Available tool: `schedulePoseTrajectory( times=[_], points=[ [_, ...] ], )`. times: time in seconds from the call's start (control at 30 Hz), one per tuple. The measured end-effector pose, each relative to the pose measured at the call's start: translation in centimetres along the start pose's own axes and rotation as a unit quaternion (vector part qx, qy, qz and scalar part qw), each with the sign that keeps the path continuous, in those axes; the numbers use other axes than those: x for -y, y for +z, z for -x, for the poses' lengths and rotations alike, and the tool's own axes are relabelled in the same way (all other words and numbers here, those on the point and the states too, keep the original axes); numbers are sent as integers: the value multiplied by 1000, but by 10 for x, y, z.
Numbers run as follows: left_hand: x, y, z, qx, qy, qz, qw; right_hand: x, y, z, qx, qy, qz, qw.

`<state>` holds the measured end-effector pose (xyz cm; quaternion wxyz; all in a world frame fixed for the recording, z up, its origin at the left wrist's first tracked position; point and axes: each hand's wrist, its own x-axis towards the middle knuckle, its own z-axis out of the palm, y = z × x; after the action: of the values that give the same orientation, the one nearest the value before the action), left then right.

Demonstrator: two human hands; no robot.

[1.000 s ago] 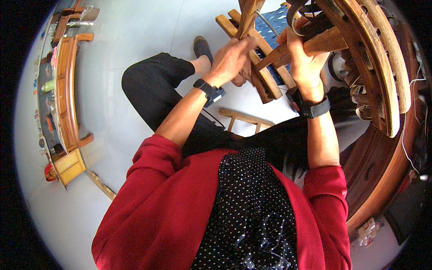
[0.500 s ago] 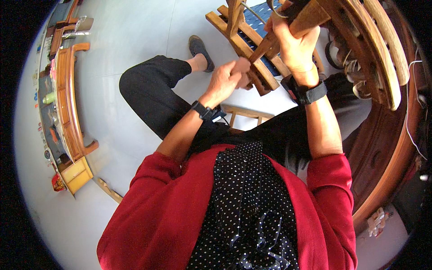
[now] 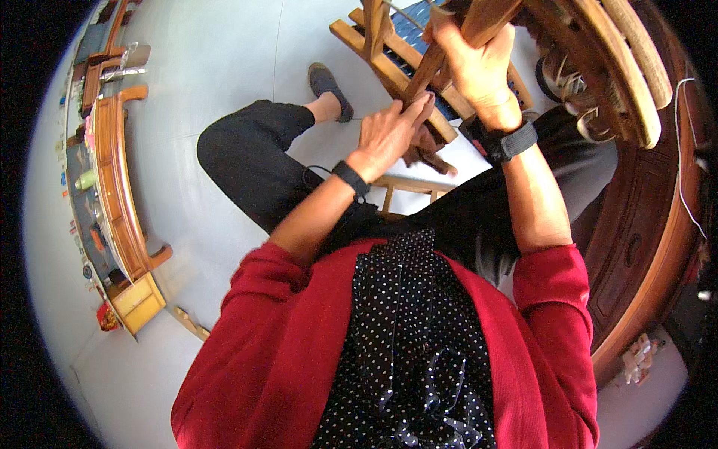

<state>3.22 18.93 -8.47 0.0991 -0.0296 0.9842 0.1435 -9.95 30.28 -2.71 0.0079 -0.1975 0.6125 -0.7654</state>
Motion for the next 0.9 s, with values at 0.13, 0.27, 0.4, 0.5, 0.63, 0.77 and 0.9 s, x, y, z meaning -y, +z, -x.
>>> schedulePoseTrajectory(
  times=[0.13,0.27,0.4,0.5,0.63,0.77,0.9],
  points=[
    [3,7,2,-33,23,145,989,-4,3,6,23,18,66,997],
    [5,8,-4,-82,61,118,988,-4,8,-3,11,-75,67,995],
    [-1,23,-3,-49,6,150,987,0,7,-3,19,-88,60,994],
    [-1,35,4,55,11,299,953,2,6,1,41,-67,62,995],
    [14,27,15,138,161,336,918,-7,6,-5,9,-53,31,998],
    [33,-13,16,5,68,236,969,-14,3,-11,2,-43,52,998],
    [41,-69,-17,-139,104,25,985,-10,3,-13,6,-37,4,999]
  ],
)
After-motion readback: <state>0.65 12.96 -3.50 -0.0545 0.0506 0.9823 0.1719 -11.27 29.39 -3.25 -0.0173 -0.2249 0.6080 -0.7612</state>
